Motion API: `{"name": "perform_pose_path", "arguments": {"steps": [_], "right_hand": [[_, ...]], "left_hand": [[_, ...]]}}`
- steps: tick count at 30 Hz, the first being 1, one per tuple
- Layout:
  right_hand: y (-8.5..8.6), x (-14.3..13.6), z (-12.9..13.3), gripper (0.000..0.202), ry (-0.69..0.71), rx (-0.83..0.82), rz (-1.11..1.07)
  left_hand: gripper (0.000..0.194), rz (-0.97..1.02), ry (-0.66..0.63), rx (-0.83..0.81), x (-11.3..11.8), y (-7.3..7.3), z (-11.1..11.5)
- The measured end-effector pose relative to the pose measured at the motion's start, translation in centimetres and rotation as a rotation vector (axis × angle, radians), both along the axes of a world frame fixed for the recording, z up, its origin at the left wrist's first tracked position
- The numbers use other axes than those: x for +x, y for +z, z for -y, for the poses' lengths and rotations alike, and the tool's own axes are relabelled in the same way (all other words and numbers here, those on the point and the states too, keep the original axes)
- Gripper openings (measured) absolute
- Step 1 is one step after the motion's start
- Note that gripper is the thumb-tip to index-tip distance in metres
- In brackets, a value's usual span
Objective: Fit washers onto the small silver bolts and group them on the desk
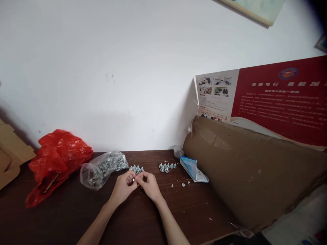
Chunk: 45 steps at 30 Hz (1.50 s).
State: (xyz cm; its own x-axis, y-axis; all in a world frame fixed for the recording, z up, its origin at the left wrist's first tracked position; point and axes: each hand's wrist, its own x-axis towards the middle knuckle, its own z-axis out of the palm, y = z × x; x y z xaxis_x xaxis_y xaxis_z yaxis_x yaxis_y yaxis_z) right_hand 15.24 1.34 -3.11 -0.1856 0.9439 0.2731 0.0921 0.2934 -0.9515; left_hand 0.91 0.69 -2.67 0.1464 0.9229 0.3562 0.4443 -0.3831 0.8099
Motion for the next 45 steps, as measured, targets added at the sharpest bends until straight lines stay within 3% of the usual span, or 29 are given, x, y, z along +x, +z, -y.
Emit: {"name": "perform_pose_path", "arguments": {"steps": [9,18,24,30,37,45], "right_hand": [[-0.7,0.1,-0.9,0.023,0.055,-0.093,-0.125],[-0.8,0.2,-1.1,0.032,0.031,-0.099,-0.190],[-0.6,0.1,-0.6,0.028,-0.098,-0.014,0.002],[-0.6,0.2,-0.7,0.020,-0.018,-0.037,-0.058],[-0.3,0.2,-0.5,0.028,-0.035,-0.040,-0.034],[-0.9,0.3,-0.8,0.020,-0.026,0.016,-0.041]], "left_hand": [[0.015,0.045,-0.029,-0.006,-0.1,-0.7,-0.4],[0.017,0.106,-0.026,-0.012,0.0,-0.6,-0.2],[0.018,0.098,-0.016,-0.002,-0.1,-0.9,-0.4],[0.017,0.075,-0.005,0.005,-0.1,-1.1,-0.5],[0.017,0.068,-0.011,0.002,-0.1,-1.0,-0.5],[0.016,0.104,0.001,-0.005,0.1,-0.3,-0.1]]}}
